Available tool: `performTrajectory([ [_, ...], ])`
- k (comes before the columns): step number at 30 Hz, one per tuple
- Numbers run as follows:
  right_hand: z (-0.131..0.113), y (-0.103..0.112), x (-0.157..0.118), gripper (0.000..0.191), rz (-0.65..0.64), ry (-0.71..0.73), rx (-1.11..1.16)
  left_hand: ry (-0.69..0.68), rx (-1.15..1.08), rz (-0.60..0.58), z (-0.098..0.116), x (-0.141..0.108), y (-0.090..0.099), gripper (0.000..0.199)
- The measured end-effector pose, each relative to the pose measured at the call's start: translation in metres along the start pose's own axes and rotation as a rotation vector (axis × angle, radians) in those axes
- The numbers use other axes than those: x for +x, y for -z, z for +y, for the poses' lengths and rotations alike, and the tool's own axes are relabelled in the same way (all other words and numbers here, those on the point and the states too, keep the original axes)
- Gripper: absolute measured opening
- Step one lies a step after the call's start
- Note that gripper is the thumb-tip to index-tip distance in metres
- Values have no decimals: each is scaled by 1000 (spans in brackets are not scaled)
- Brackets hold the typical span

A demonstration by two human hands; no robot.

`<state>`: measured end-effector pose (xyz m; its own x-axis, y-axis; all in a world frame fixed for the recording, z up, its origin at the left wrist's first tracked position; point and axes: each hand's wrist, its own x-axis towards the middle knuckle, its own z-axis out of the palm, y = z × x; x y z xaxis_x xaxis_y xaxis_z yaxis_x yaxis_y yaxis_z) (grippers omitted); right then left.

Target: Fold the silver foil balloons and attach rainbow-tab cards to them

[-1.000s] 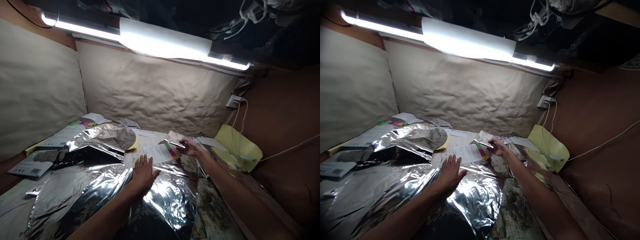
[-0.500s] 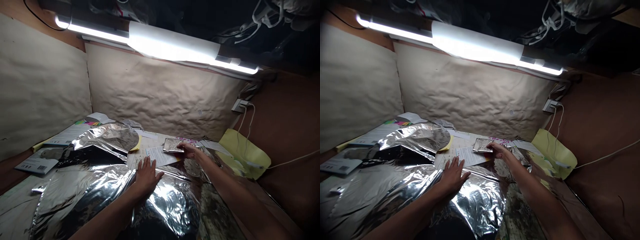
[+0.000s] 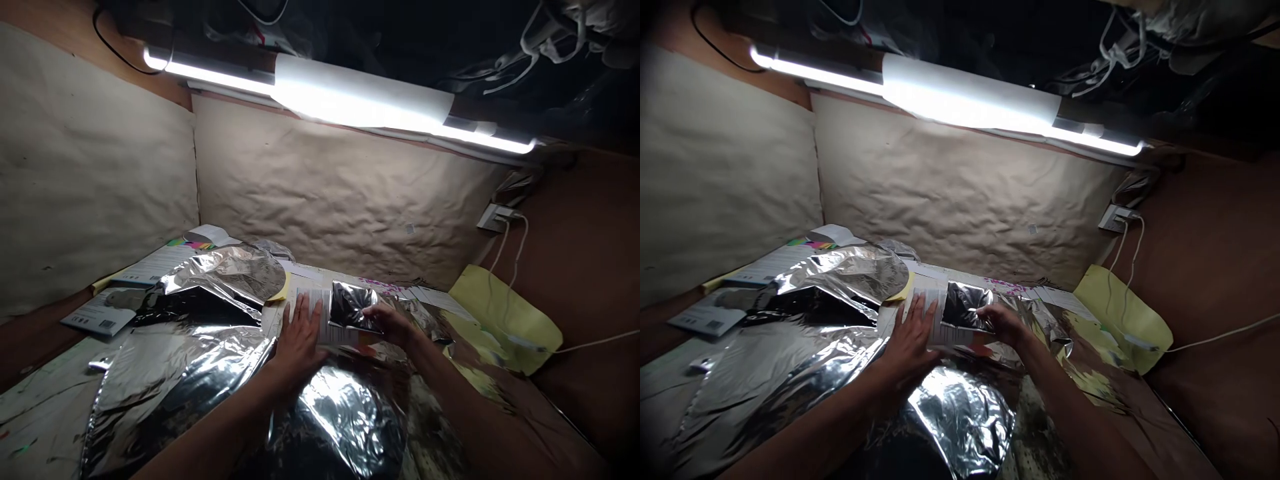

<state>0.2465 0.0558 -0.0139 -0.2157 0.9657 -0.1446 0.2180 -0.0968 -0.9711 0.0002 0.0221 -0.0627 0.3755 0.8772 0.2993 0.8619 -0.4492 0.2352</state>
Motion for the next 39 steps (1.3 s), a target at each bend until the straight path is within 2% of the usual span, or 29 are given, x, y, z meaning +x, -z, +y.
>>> performTrajectory([
  [5, -13, -31, -30, 27, -119, 92, 253, -164, 83, 142, -4, 4, 7, 136],
  [9, -20, -41, -42, 19, -145, 106, 379, -231, 48, 217, -3, 4, 12, 130],
  [11, -21, -36, -47, 18, -120, 126, 367, -202, 37, 269, -1, 4, 16, 124],
  [15, -26, -7, -56, 22, 137, 260, 317, -84, 21, 384, -1, 6, 20, 122],
  [17, -28, 10, -61, 23, 209, 284, 292, -66, 28, 424, -4, 7, 19, 121],
  [22, -25, 34, -68, 26, 175, 274, 137, -117, 38, 525, -5, 6, 17, 119],
  [28, -20, 45, -68, 28, 40, 69, 151, -232, 45, 554, -2, 3, 20, 104],
  [31, -23, 38, -66, 29, 5, 48, 119, -251, 51, 554, 1, 2, 21, 100],
  [36, -37, 7, -61, 33, -222, 128, 26, -307, 74, 505, 5, 0, 18, 101],
  [37, -40, 3, -60, 37, -201, 135, 7, -290, 75, 507, 5, 1, 17, 102],
  [39, -44, -2, -58, 45, -39, 123, -61, -229, 77, 522, 4, 1, 16, 102],
])
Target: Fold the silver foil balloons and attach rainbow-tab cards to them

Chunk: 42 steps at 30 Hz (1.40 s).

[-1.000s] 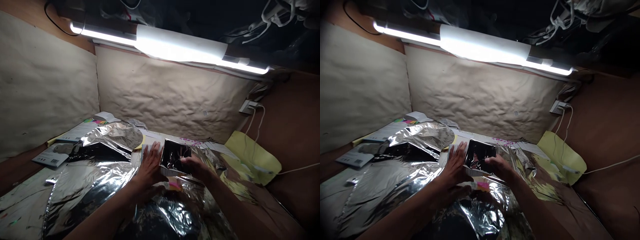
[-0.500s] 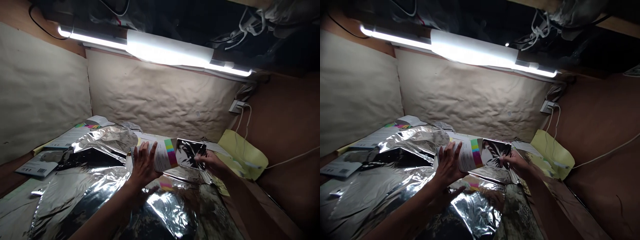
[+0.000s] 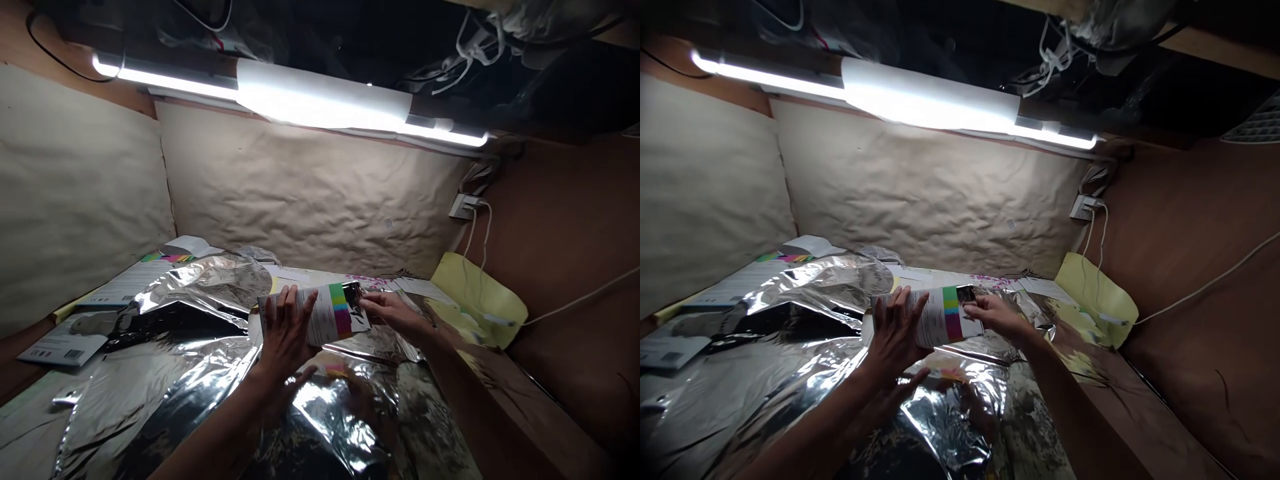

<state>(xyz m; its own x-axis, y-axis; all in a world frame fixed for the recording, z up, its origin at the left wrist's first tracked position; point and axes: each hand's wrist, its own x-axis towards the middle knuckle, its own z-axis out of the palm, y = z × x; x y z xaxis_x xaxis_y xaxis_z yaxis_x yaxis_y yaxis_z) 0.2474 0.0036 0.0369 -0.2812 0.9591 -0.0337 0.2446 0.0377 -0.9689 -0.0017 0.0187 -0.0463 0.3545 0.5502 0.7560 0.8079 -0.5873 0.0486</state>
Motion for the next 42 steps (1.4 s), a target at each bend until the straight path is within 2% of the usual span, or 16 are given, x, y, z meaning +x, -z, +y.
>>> performTrajectory([
  [2, 0, -5, 2, 53, 142, -23, -5, 54, 23, 11, -1, 0, -1, 102],
  [3, 1, -9, 2, 58, 146, -28, 47, 71, 31, 12, -2, -1, -1, 102],
  [6, 4, -30, 4, 63, -105, -15, 216, 62, 40, -5, -1, -3, -3, 100],
  [9, 0, -48, 11, 51, -345, 22, 146, 49, 47, 0, 1, -5, -3, 99],
  [13, -13, -51, 24, 45, -370, 10, 77, 86, 77, 35, 2, -3, 3, 96],
  [15, -16, -52, 24, 47, -196, 83, -43, 127, 86, 54, 6, -1, 7, 102],
  [17, -13, -58, 18, 61, 192, 272, -195, 179, 90, 86, 12, 2, 11, 110],
  [19, -5, -67, 11, 94, 596, 441, -232, 218, 95, 136, 20, 3, 13, 116],
  [21, 6, -76, 4, 119, 723, 449, -47, 220, 88, 183, 27, 2, 16, 118],
  [23, 14, -78, 0, 121, 609, 358, 246, 213, 41, 185, 32, 2, 22, 123],
  [25, 19, -70, -2, 108, 497, 270, 434, 248, -86, 83, 32, 4, 30, 125],
  [28, 25, -51, -6, 90, 348, 133, 452, 450, -472, -268, 22, 11, 36, 111],
  [30, 32, -42, -11, 87, 202, 41, 429, 573, -831, -485, 13, 13, 29, 100],
  [33, 50, -41, -16, 80, 47, -53, 364, 637, -1218, -632, 1, 8, 5, 95],
  [38, 82, -42, -13, 44, -11, -122, 69, 640, -1262, -811, -8, -5, -17, 77],
  [42, 91, -42, -13, 18, 45, -35, -275, 430, -927, -813, -10, -5, -12, 27],
])
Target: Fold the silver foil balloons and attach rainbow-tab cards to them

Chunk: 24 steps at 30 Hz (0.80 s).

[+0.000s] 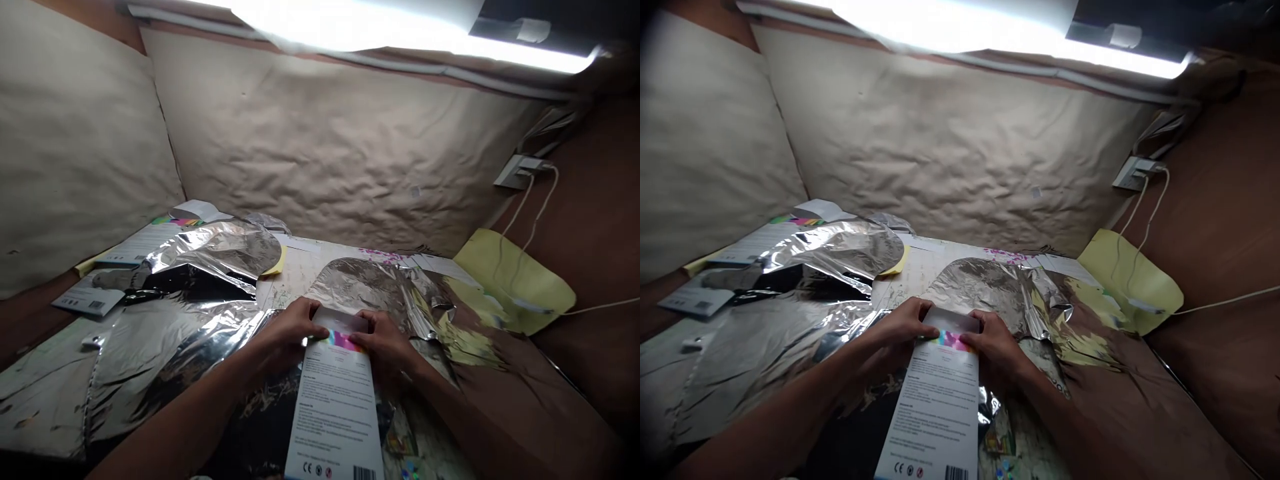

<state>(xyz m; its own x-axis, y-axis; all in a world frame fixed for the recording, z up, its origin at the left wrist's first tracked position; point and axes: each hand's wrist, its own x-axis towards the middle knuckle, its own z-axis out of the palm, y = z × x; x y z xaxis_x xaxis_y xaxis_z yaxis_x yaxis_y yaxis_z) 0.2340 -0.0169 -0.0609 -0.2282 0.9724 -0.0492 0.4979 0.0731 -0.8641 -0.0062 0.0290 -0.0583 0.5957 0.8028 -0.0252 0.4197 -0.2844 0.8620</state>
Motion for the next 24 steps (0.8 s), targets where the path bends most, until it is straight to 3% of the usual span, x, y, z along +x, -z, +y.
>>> performTrajectory([
  [2, -1, -3, -3, 8, 66, 108, -239, -23, 159, 72, 1, -1, 2, 11],
  [4, -4, -8, -7, 11, 119, 219, -486, -65, 237, 113, 1, -1, 2, 15],
  [7, -11, -15, -14, 20, 116, 374, -813, -244, 379, 39, -1, 0, 0, 34],
  [10, -21, -17, -24, 25, 114, 444, -946, -349, 435, -35, -2, -1, -3, 43],
  [13, -30, -19, -40, 25, 158, 403, -822, -363, 448, 2, 0, -3, -5, 42],
  [16, -33, -27, -52, 18, 85, 290, -719, -368, 471, 1, 4, -4, -5, 38],
  [20, -33, -38, -51, 23, -3, 98, -796, -344, 499, 7, 6, -4, -5, 37],
  [24, -36, -40, -45, 15, 2, 50, -758, -352, 457, -6, 9, -9, -4, 37],
])
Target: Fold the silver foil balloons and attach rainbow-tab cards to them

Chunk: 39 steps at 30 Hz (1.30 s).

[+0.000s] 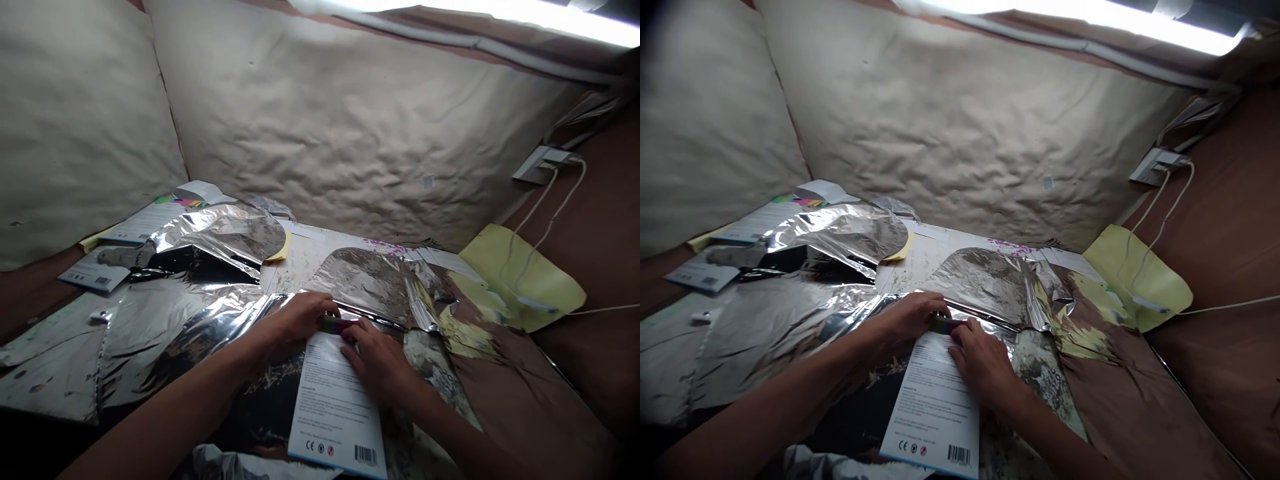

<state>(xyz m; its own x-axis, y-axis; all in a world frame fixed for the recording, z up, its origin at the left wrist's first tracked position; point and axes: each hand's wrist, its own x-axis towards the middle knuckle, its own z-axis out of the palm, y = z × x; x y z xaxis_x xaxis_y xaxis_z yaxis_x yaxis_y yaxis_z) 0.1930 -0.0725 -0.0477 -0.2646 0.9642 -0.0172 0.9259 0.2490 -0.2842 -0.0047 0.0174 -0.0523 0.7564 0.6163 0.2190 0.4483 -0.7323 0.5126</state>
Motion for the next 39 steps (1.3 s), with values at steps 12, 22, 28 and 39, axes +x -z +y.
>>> performTrajectory([
  [12, 2, 0, 4, 6, 101, 170, 51, -144, -137, -170, -12, -1, 4, 37],
  [22, 15, 7, 27, 21, -47, 78, 217, -51, -89, -138, -9, -10, 4, 27],
  [28, 23, 1, 21, 23, -42, -7, 334, 272, -13, -144, 6, -16, 7, 30],
  [39, 26, 30, 44, 41, -56, -130, 1070, 412, -1027, 24, 14, -5, 4, 42],
])
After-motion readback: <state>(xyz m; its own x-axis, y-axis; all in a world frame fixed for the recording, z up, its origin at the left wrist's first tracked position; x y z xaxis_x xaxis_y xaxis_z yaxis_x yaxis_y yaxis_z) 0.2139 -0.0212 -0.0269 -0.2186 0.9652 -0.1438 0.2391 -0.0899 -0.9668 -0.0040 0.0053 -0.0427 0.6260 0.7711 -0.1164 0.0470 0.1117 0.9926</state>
